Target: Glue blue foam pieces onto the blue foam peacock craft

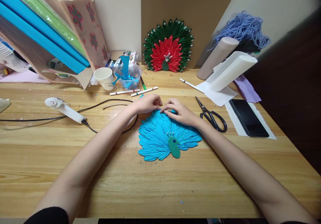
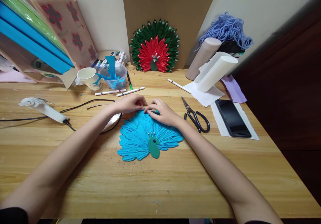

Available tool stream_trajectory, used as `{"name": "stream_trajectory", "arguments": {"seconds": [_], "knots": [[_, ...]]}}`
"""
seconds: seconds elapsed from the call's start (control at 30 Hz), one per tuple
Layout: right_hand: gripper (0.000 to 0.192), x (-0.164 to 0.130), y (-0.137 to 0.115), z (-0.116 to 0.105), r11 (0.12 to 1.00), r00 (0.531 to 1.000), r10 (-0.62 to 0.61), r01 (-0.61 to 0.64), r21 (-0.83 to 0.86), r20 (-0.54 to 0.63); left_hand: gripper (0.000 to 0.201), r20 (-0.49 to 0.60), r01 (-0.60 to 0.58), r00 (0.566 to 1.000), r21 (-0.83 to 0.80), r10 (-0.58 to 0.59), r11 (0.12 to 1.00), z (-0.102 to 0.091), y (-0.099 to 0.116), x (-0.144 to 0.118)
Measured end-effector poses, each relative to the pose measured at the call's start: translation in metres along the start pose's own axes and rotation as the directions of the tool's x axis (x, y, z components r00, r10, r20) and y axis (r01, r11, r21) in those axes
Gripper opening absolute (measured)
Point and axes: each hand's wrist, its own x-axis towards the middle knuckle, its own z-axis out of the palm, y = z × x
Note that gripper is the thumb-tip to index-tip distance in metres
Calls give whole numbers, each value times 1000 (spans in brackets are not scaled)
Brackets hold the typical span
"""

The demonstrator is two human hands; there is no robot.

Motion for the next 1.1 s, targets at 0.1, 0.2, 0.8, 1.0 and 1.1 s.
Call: {"name": "stream_trajectory", "arguments": {"seconds": [0.1,0.2,0.8,1.0,1.1], "knots": [[19,0,-1,1,997,1000,-26,26,-67,-2,19,-6,-5,1000,4,5,1000,1,1,0],[19,-1,-3,1,993,999,-49,48,-111,-6,18,-10,-9,1000,19,9,1000,0,1,-1],[20,0,-6,-2,991,1000,-16,18,-131,15,22,86,-35,996,-40,38,999,-8,0,-4],[18,0,-8,-4,981,999,-22,30,-192,43,29,131,-2,991,-115,17,993,-9,-1,-6],[18,0,-9,-5,975,998,-41,49,-217,43,28,91,5,996,-75,2,997,-7,0,-5]]}}
